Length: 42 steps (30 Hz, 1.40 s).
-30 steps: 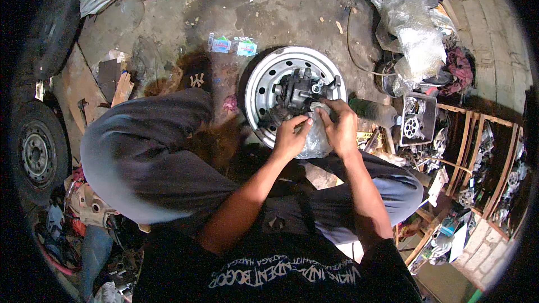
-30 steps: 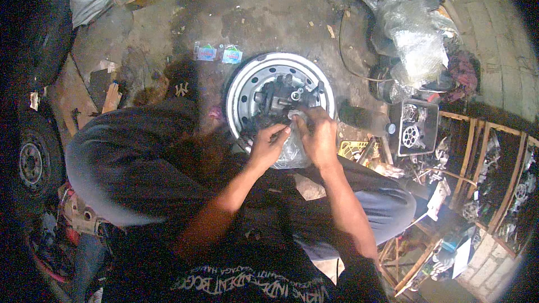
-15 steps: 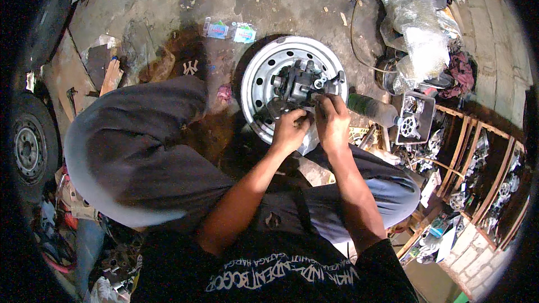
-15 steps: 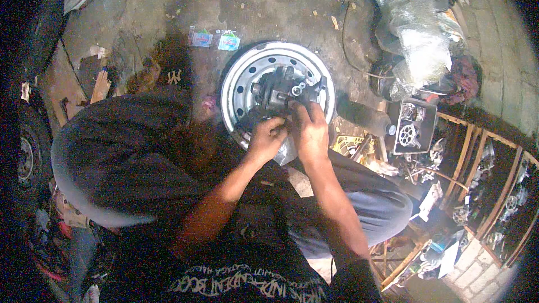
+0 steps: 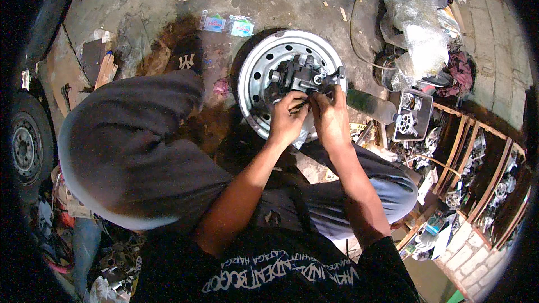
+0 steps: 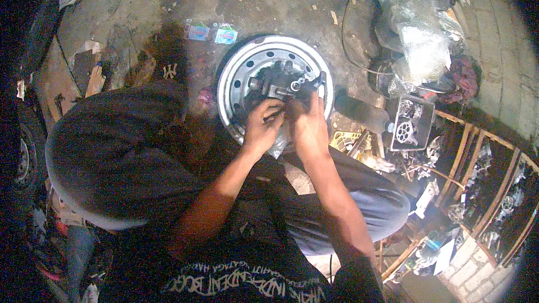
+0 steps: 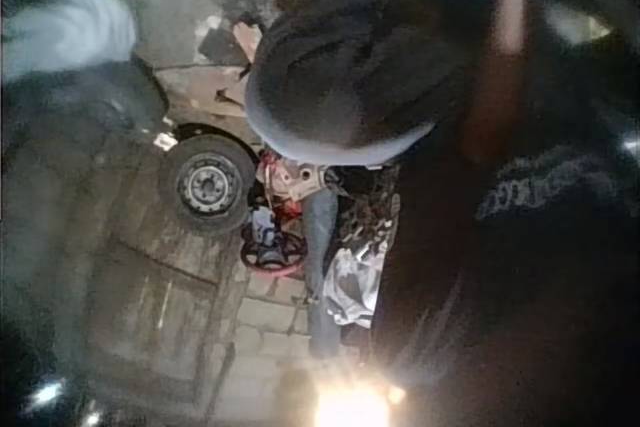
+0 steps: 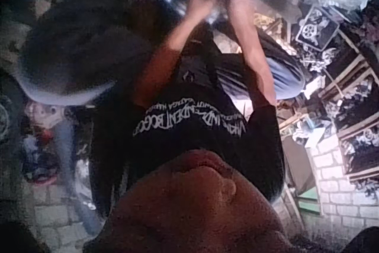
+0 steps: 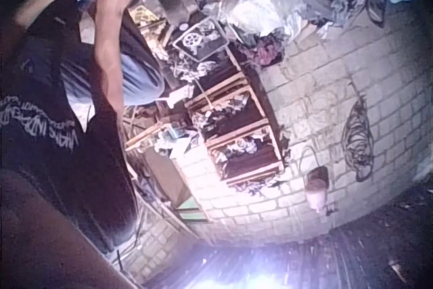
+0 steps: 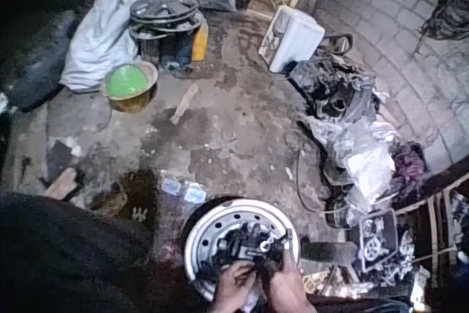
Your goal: The person sits on the floor and assembles a wheel hub by hand. They unwrap a brake caliper, place it on the hub, and secure it with bolts, occasionally using a plastic bottle to apply liquid to the components.
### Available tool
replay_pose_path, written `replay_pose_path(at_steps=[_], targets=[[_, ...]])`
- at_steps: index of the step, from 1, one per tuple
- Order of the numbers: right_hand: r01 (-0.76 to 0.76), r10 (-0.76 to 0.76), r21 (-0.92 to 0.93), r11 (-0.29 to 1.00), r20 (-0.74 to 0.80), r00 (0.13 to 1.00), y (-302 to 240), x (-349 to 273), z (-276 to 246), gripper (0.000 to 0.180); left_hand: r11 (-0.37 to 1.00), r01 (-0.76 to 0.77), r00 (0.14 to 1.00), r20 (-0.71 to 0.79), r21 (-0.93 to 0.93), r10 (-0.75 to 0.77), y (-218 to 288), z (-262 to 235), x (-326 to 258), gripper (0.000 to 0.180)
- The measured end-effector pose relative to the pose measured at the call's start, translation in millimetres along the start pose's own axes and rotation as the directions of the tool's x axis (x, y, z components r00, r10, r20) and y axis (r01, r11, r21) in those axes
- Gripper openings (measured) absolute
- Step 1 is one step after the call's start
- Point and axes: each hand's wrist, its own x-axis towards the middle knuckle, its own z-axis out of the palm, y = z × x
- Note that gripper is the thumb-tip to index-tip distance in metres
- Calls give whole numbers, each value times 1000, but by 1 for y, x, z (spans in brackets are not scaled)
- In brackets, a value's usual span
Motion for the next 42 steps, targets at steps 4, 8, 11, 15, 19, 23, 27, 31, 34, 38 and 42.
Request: replay_pose_path(at_steps=[4,8,11,15,19,23,27,31,34,38,42], targets=[[83,-73,-194,978,56,996,-11,6,-16,39,1000,27,1000,-9,15,-27,-2,-1,2,22],[38,-40,29,999,69,997,4,3,-15,26,999,21,1000,-12,-31,-22,-1,2,2,23],[-85,97,237,968,-38,995,-12,16,-24,7,999,15,1000,-22,-49,-16,-1,3,2,23],[-82,96,184,980,-72,993,-9,12,-10,12,997,42,999,-16,-68,-43,-3,4,2,23],[7,18,162,987,-153,988,-9,1,-11,25,998,55,998,-19,-24,-55,-2,3,1,24],[11,6,134,991,-124,992,-5,-8,-10,30,997,65,997,-28,-31,-66,1,4,-1,26],[-108,131,199,974,-108,985,-5,-1,-5,21,996,73,997,-36,-55,-75,0,5,0,26],[-119,140,151,981,-134,981,-3,-2,2,19,994,75,997,-22,-74,-76,-2,5,1,26],[-137,158,181,974,-106,982,-3,-4,6,19,994,82,996,-19,-72,-83,1,5,-1,25],[26,-32,-177,984,-31,999,-7,-4,-4,25,998,61,997,-50,7,-61,-6,2,-1,23],[35,-28,-122,992,58,998,-3,-18,3,36,995,37,997,-65,92,-31,-13,2,-9,22]])
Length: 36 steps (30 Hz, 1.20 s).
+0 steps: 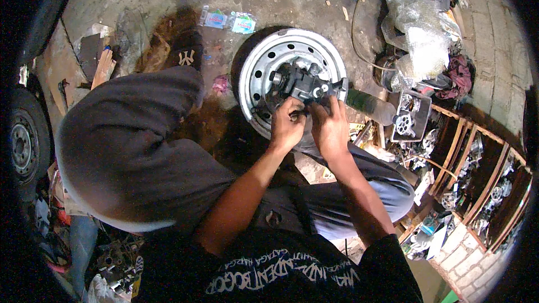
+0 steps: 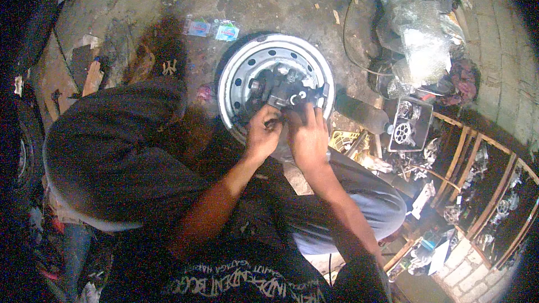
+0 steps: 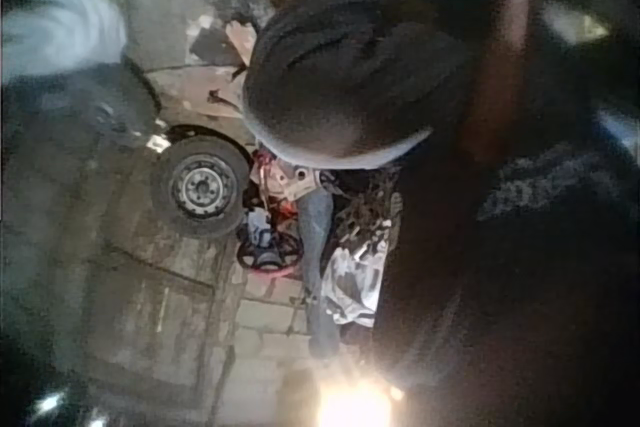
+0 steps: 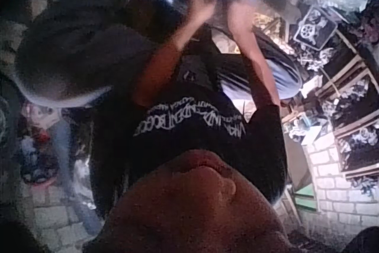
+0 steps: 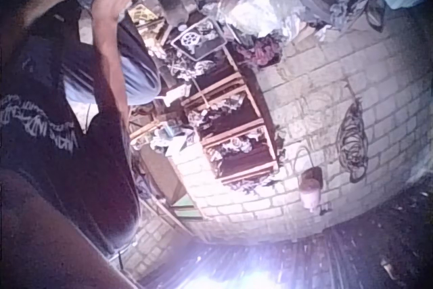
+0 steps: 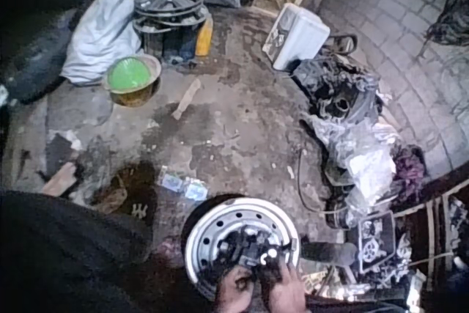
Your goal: The person sits on the floor and assembles a wheel hub by hand. They unwrap a brake caliper, place it on the hub, and secure it with bolts, occasionally using a plastic bottle to apply liquid to the components.
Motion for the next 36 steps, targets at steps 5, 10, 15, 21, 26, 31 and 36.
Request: replay_pose_path(at_steps=[5,10,15,21,26,31,36], targets=[[-62,63,136,989,-1,998,-8,-5,-5,31,995,42,999,6,-93,-41,-2,2,1,15],[-179,217,319,931,-89,972,-8,18,-12,13,983,-21,998,-57,-184,11,10,8,4,14],[-223,237,323,920,-3,972,-5,45,-26,16,988,-76,996,-66,-135,67,2,8,9,16],[-322,307,247,914,95,947,-14,59,-27,21,990,-66,996,-75,-126,57,-5,9,11,19],[-205,197,238,949,55,979,-7,52,-24,25,996,-45,998,-44,-76,42,-3,8,15,22],[-90,131,284,955,-128,983,-18,23,-37,18,989,-34,998,-52,-147,27,4,9,11,20],[-186,230,274,943,-134,964,-13,15,-15,18,983,-4,999,-44,-183,-4,8,9,10,19]])
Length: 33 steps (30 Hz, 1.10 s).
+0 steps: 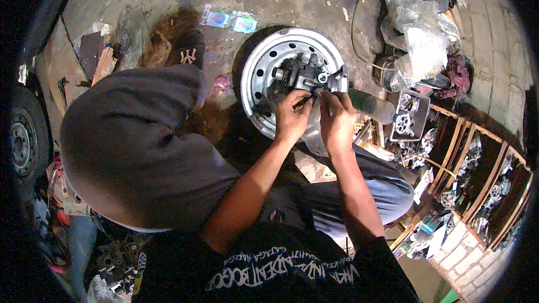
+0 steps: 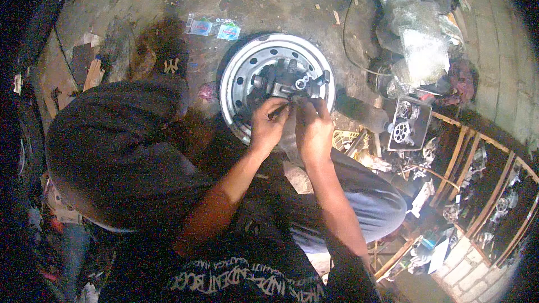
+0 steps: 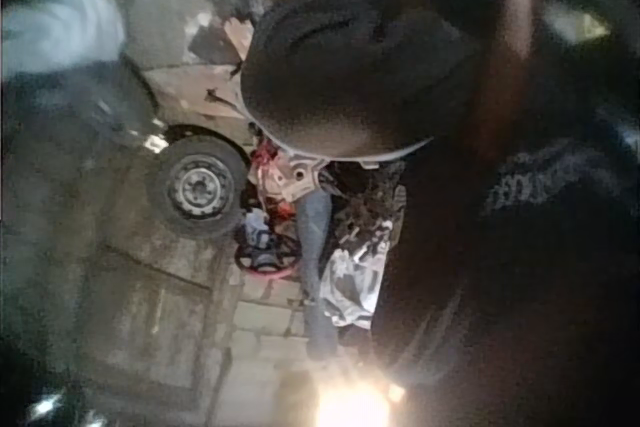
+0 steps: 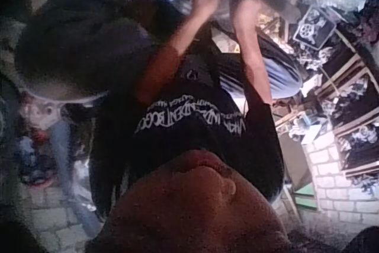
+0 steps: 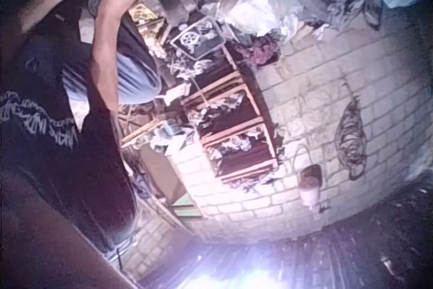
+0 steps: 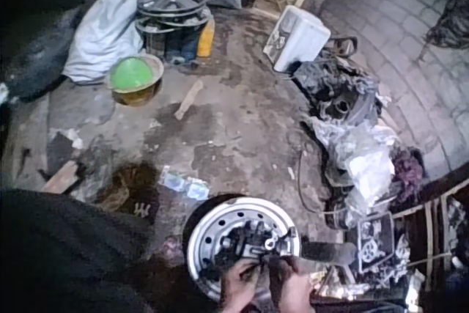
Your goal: The person sits on the floor and assembles a wheel hub by hand. They unwrap a brake caliper, place it on the hub, and secure it with bolts, occasionally using a plastic bottle to apply liquid to the components.
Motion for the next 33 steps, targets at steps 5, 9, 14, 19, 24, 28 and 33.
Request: replay_pose_path(at_steps=[5,9,14,19,24,28,33], targets=[[75,-71,-98,992,50,996,-5,7,2,19,990,-89,996,0,108,90,-3,-2,2,16],[16,-10,-37,999,141,990,-3,26,-3,21,994,-89,996,12,56,89,-7,-3,5,16],[-218,227,-65,974,243,943,-1,54,-5,30,997,-41,999,-7,-59,41,0,1,2,16],[-226,282,-194,955,349,894,-6,59,-1,38,997,-48,999,-7,67,49,6,-2,2,16],[-234,254,-100,967,313,915,-10,56,-1,36,994,-97,995,13,48,97,-3,-4,5,15],[-23,4,97,995,199,980,-10,32,-13,32,997,-49,999,15,62,48,-5,-3,7,16],[37,-42,47,998,123,992,-8,9,-14,18,998,-58,998,4,27,58,-11,0,5,15]])
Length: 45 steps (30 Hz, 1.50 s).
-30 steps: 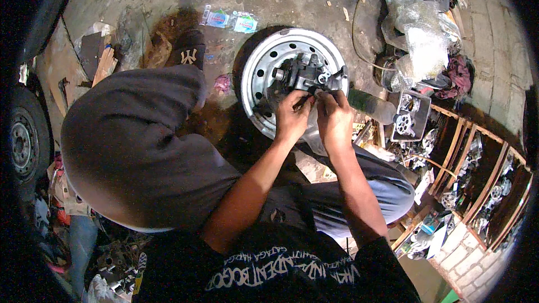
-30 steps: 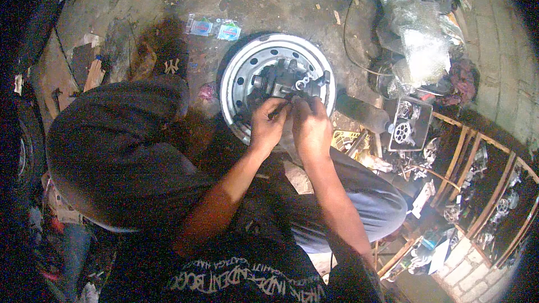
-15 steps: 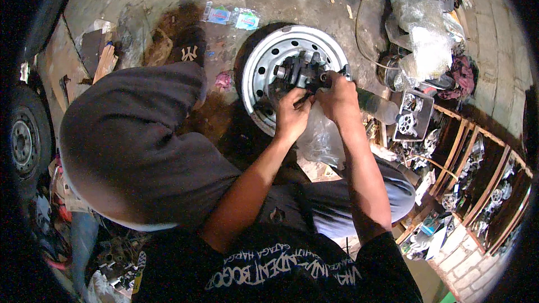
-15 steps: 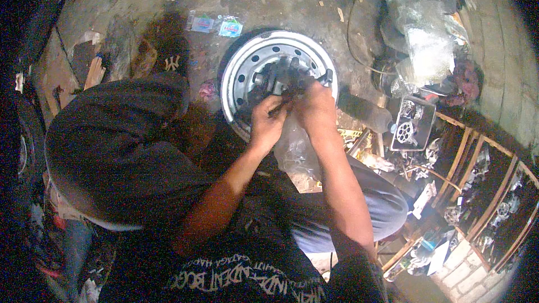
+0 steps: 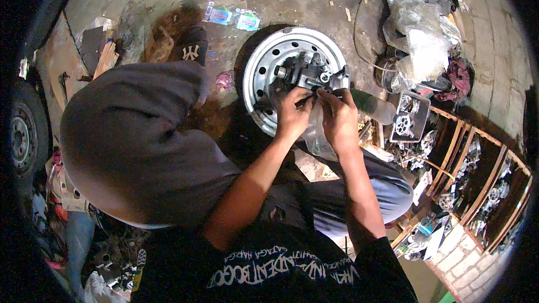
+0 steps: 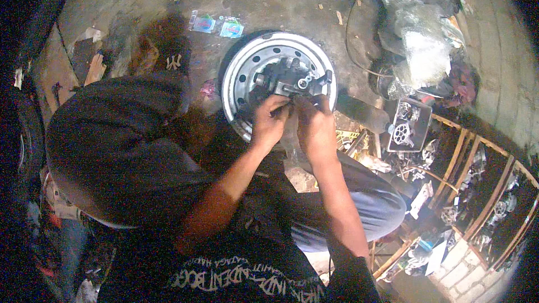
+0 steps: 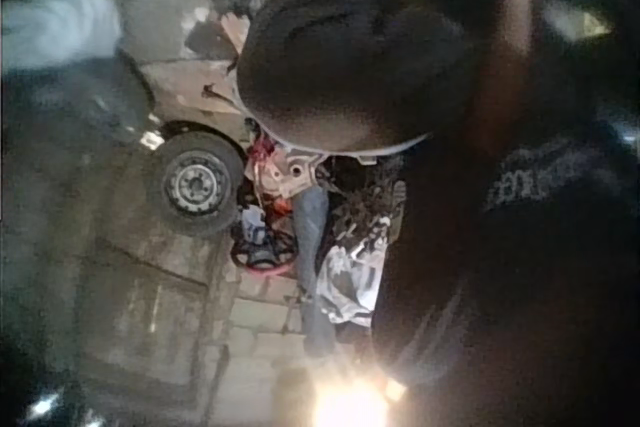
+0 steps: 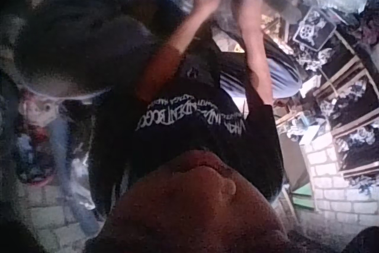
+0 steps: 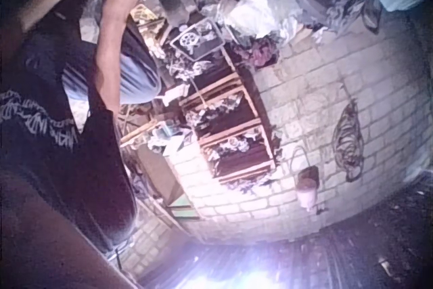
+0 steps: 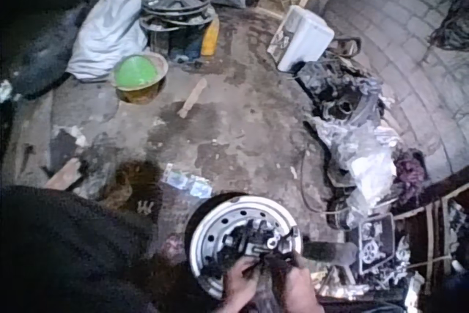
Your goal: The person sits on the floor and assembles a wheel hub by hand. They unwrap a brake caliper, place it on the hub, and secure it with bolts, occasionally using a plastic bottle to apply liquid to the components.
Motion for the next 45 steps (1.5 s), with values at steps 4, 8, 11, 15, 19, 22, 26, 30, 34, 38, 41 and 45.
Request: replay_pose_path(at_steps=[4,8,11,15,19,22,26,30,34,38,41,45], targets=[[-7,7,-29,1000,-17,1000,4,7,1,18,1000,8,1000,13,4,-8,0,-2,2,14],[-72,73,48,996,-34,997,18,14,8,21,999,30,999,21,26,-30,7,-2,0,14],[-145,143,60,988,35,989,17,22,4,23,999,11,1000,28,-33,-10,5,-3,0,15],[-162,161,30,986,18,987,9,32,7,20,1000,18,1000,8,4,-18,7,-3,0,15],[-171,173,-61,983,24,985,0,30,12,20,998,-9,1000,8,58,9,14,-3,-1,15],[-116,120,-83,990,50,991,7,19,15,23,997,-22,1000,6,69,22,11,-4,-2,15],[-44,44,46,998,-1,999,-2,-5,-4,27,996,-48,999,-3,70,48,10,-2,0,14],[-80,81,15,997,-81,993,4,-16,9,23,1000,23,1000,-8,20,-23,11,-1,-1,14],[-156,166,66,986,-192,967,9,-7,19,11,998,-5,1000,6,60,4,14,-2,1,12],[-220,220,15,975,-124,968,15,7,9,14,996,66,997,25,62,-67,20,-3,1,13],[-281,282,79,956,-5,959,24,15,5,22,998,46,999,9,51,-47,16,-2,0,13],[-226,223,84,970,42,974,20,23,-1,21,1000,20,1000,2,5,-20,9,-1,0,13]])
